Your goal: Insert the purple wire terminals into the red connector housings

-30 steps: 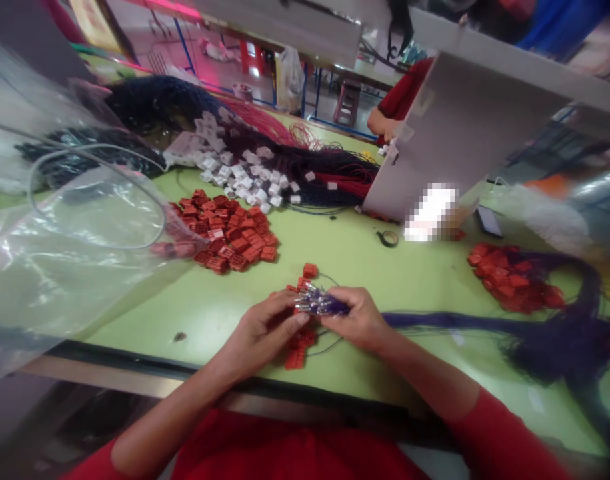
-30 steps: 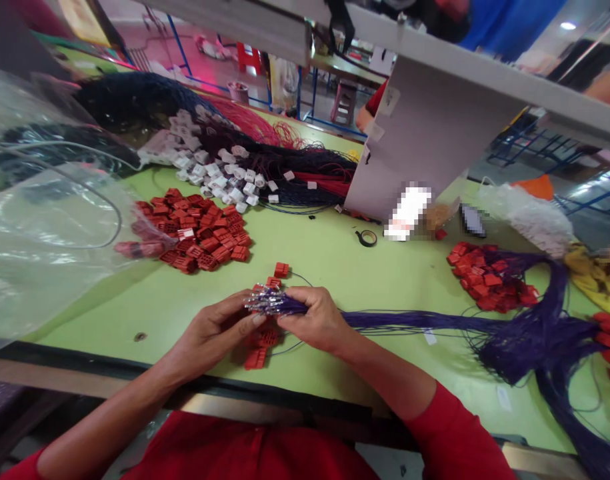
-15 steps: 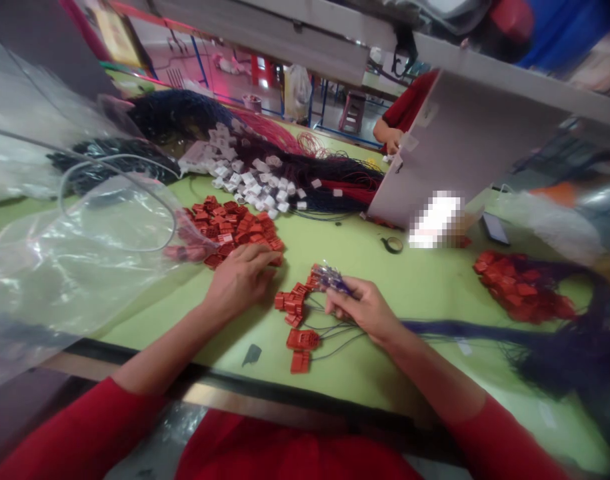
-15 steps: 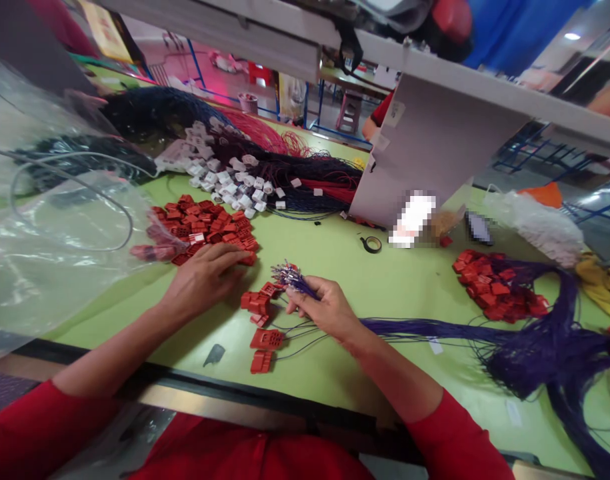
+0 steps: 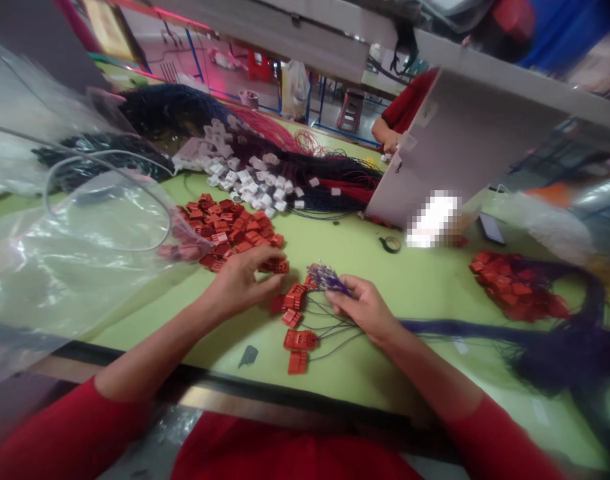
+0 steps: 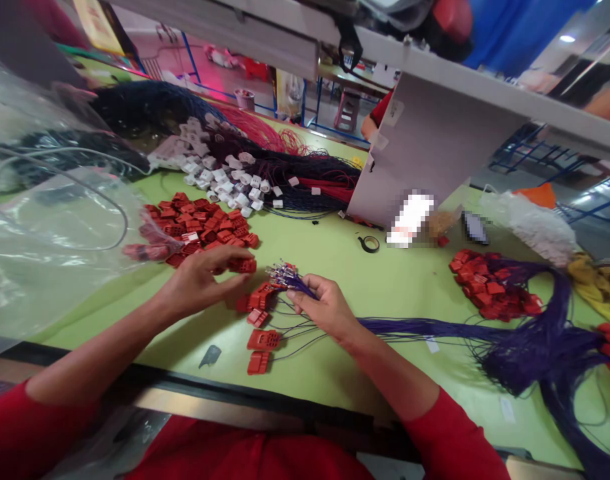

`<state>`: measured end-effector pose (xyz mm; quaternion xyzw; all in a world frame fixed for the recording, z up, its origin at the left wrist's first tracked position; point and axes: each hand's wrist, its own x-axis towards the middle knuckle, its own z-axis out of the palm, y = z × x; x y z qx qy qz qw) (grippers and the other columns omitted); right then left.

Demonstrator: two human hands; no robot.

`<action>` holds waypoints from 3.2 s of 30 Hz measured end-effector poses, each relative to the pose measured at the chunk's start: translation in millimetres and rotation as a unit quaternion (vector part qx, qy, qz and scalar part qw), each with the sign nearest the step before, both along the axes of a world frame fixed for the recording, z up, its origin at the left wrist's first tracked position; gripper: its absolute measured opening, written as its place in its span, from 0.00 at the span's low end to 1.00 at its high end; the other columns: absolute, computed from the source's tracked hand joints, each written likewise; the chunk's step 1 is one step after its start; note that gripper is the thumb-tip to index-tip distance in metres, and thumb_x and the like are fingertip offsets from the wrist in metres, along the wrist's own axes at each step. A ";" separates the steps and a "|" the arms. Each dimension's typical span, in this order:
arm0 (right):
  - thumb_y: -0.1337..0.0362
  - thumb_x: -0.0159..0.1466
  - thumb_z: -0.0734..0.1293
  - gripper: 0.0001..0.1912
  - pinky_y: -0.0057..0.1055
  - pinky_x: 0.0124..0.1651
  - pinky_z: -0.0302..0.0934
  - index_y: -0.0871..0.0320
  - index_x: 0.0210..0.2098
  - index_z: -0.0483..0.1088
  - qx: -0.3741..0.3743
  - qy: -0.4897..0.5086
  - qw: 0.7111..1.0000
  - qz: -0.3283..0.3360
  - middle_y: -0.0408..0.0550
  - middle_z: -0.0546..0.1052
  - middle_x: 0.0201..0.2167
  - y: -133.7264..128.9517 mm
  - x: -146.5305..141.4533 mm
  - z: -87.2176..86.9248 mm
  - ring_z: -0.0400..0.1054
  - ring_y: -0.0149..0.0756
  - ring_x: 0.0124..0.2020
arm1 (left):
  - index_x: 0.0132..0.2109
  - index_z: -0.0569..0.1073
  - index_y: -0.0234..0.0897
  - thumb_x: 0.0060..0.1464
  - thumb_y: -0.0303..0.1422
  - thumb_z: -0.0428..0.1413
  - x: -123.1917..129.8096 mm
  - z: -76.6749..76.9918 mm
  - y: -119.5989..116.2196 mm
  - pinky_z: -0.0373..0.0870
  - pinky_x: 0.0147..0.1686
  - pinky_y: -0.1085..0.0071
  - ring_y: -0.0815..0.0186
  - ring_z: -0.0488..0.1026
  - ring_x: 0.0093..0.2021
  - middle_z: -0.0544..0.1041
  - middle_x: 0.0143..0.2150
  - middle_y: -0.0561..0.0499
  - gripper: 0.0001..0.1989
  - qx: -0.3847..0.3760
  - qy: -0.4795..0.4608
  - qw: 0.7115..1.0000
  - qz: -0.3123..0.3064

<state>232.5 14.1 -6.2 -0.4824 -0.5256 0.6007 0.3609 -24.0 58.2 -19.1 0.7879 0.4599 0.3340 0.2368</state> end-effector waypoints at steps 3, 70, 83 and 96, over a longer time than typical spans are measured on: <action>0.52 0.58 0.74 0.17 0.26 0.25 0.46 0.60 0.31 0.70 -0.005 0.002 1.000 -0.001 0.36 0.65 0.19 -1.4 -1.3 2.0 0.54 0.24 0.21 | 0.48 0.78 0.35 0.55 0.39 0.62 6.3 6.5 -27.4 0.77 0.39 0.67 0.62 0.79 0.38 0.81 0.44 0.45 0.16 -0.106 -0.105 0.989 -0.002; 0.48 0.60 0.73 0.19 0.27 0.28 0.53 0.60 0.33 0.75 0.062 -0.039 0.997 0.015 0.41 0.70 0.24 -2.0 1.5 2.4 0.58 0.28 0.25 | 0.48 0.73 0.35 0.58 0.50 0.57 0.0 -9.3 -50.6 0.67 0.29 0.67 0.60 0.74 0.29 0.78 0.37 0.45 0.23 -0.079 0.069 0.973 0.203; 0.52 0.61 0.73 0.15 0.26 0.26 0.51 0.60 0.32 0.74 0.040 -0.051 0.997 0.036 0.39 0.67 0.22 -5.4 -0.5 1.2 0.55 0.26 0.23 | 0.46 0.75 0.37 0.64 0.41 0.51 7.8 5.6 -9.2 0.63 0.28 0.68 0.51 0.80 0.33 0.82 0.36 0.39 0.14 -0.065 0.339 0.911 0.225; 0.56 0.60 0.72 0.11 0.28 0.29 0.54 0.59 0.34 0.76 0.060 -0.068 0.996 0.013 0.41 0.69 0.25 -10.1 -2.7 5.0 0.57 0.30 0.27 | 0.48 0.77 0.33 0.53 0.38 0.66 21.5 -4.7 -61.8 0.81 0.38 0.68 0.63 0.82 0.34 0.85 0.38 0.44 0.18 -0.250 -0.299 0.921 0.012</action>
